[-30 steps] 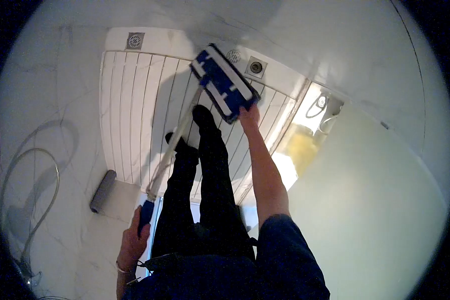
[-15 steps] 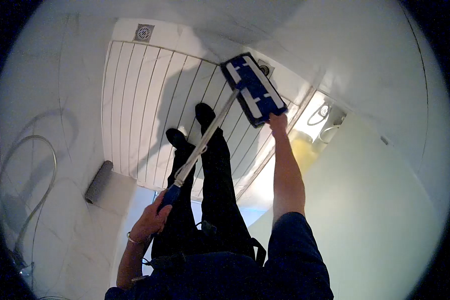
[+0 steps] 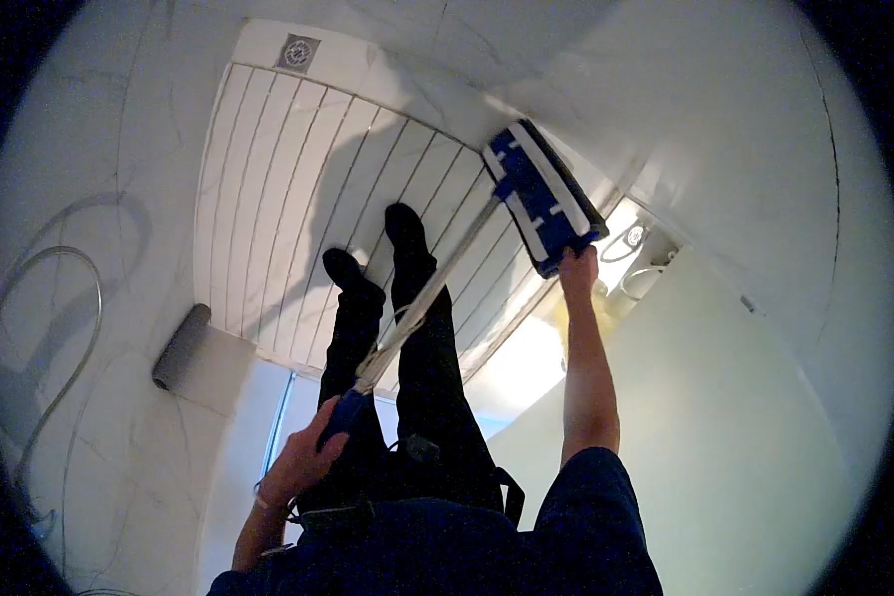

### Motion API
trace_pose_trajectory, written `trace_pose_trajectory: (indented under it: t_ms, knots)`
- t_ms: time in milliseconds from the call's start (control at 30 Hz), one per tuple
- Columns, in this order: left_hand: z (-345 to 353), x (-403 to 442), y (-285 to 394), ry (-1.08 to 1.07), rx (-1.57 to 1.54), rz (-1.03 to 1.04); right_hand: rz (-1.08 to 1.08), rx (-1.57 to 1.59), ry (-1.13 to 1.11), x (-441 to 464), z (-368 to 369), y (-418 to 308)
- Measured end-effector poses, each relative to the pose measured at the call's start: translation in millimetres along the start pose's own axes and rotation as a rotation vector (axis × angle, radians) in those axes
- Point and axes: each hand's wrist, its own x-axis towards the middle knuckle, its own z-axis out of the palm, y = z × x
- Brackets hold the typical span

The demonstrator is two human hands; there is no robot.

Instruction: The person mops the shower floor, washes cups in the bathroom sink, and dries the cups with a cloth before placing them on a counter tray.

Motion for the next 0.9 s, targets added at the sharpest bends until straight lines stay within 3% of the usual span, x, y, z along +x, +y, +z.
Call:
trace_pose_trajectory:
  t_ms: [33, 100, 133, 233, 267, 333, 433, 500, 567, 667, 733, 800, 900]
  knots:
    - [-3.8, -14.0, 0.9, 0.021, 0.01, -0.038, -0.007, 0.175, -0.015, 0.6, 10.6, 1.6]
    - [-17.3, -33.4, 5.0, 0.058, 0.007, -0.087, -0.053, 0.191, -0.027, 2.7, 24.1, -30.9]
    - [-22.5, -39.3, 3.6, 0.098, 0.009, -0.135, -0.07, 0.367, -0.128, 16.6, 56.8, -22.4]
    - [-33.0, -35.0, -11.5, 0.276, 0.054, -0.083, -0.049, 0.555, -0.176, 34.6, 110.1, -99.8]
    - [-38.1, -29.6, -13.0, 0.3, 0.059, -0.106, -0.043, 0.587, -0.087, 42.2, 138.3, -123.7]
    - [-47.1, -13.1, -14.8, 0.395, 0.09, -0.067, 0.036, 0.581, -0.179, 50.2, 170.8, -168.4]
    - [-49.4, 10.4, -19.8, 0.421, 0.1, -0.014, -0.042, 0.56, -0.033, 46.3, 175.0, -199.0]
    - [-63.7, 11.6, -18.6, 0.337, 0.026, -0.101, 0.2, 0.411, -0.235, 36.1, 157.2, -212.1]
    - [-55.6, 10.8, -19.6, 0.221, -0.132, -0.212, 0.229, 0.521, -0.242, 24.7, 152.5, -182.3]
    - [-34.2, 13.3, -16.5, 0.136, -0.098, -0.189, 0.319, 0.67, -0.262, 17.3, 155.6, -101.1]
    - [-20.5, 19.5, -20.1, 0.092, -0.093, -0.102, 0.436, 0.84, -0.212, -1.4, 115.8, -84.7]
    - [-7.6, 27.9, -25.6, 0.074, -0.103, 0.018, 0.556, 0.804, -0.243, -2.1, 97.2, -46.5]
    - [-4.2, 39.2, -10.5, -0.073, -0.174, -0.048, 0.576, 0.739, -0.157, -7.1, 53.5, -22.9]
